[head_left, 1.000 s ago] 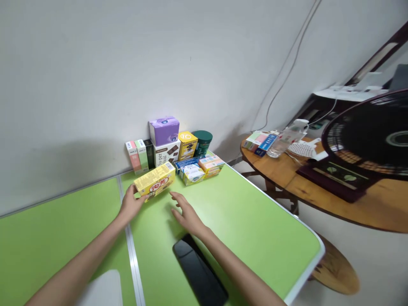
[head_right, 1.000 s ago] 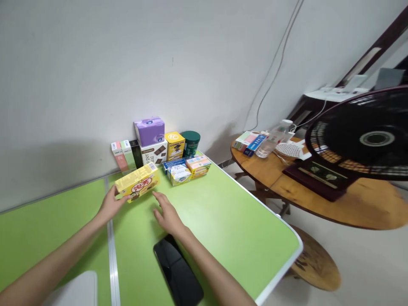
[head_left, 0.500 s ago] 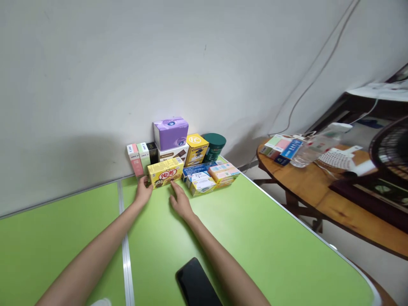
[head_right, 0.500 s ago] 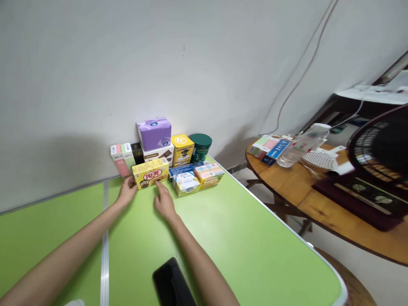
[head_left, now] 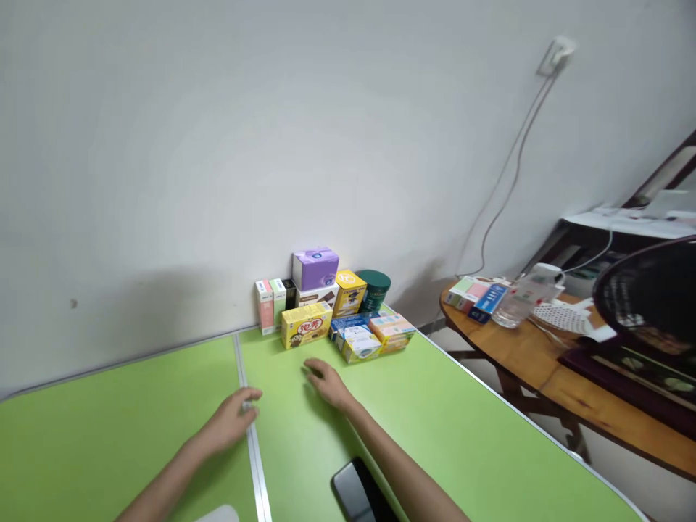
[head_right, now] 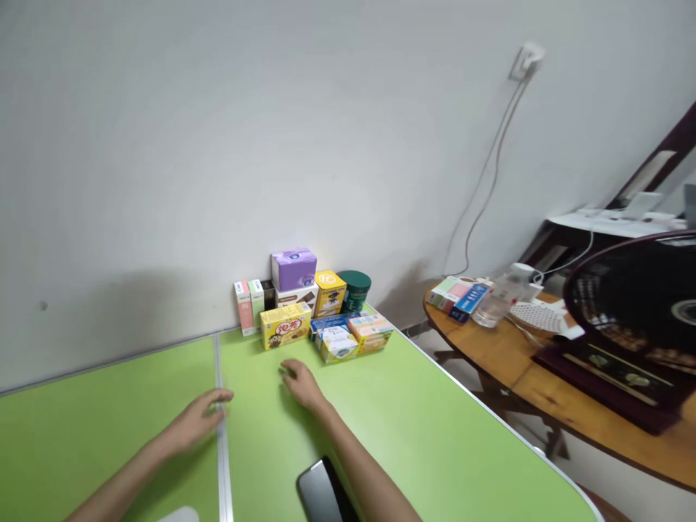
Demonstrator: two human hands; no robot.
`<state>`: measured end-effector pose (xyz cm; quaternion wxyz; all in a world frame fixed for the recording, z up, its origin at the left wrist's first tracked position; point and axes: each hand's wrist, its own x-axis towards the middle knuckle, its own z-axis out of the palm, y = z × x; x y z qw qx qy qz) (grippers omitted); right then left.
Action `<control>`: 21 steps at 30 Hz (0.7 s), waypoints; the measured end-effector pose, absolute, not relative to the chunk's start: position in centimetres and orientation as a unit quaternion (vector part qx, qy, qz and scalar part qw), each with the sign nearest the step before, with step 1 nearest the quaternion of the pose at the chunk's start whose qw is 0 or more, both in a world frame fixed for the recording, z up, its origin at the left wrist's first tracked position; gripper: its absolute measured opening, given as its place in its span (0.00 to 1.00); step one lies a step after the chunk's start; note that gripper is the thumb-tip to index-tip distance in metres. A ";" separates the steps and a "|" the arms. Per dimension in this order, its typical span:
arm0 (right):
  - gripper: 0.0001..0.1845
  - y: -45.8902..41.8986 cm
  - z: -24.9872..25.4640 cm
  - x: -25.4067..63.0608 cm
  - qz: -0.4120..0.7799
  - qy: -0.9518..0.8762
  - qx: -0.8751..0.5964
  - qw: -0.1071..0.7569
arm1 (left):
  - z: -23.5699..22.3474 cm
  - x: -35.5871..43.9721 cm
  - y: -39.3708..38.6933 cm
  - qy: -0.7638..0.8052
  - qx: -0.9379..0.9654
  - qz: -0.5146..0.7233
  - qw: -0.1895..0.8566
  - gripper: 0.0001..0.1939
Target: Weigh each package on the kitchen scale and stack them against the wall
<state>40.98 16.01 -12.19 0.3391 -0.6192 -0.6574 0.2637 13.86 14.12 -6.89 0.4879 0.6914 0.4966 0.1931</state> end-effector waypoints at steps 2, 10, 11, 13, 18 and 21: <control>0.19 14.1 -11.1 40.5 0.290 -0.667 -0.605 0.323 | -5.4 11.8 11.3 0.504 0.697 0.144 0.490 0.21; 0.23 1.6 -5.9 34.6 0.395 -0.682 -0.557 0.262 | -4.7 5.8 0.3 0.575 0.710 0.143 0.380 0.24; 0.23 0.0 -5.4 33.4 0.420 -0.681 -0.540 0.262 | -5.2 5.3 -0.8 0.581 0.700 0.169 0.379 0.23; 0.22 -2.6 -5.0 31.3 0.463 -0.668 -0.521 0.262 | -6.3 4.3 -2.9 0.598 0.666 0.226 0.385 0.22; 0.25 -6.1 -8.0 26.7 0.532 -0.539 -0.574 0.310 | -9.4 1.9 -6.8 0.655 0.494 0.347 0.454 0.29; 0.31 -7.2 -10.6 24.9 0.557 -0.489 -0.584 0.332 | -10.8 2.2 -8.6 0.645 0.366 0.384 0.550 0.37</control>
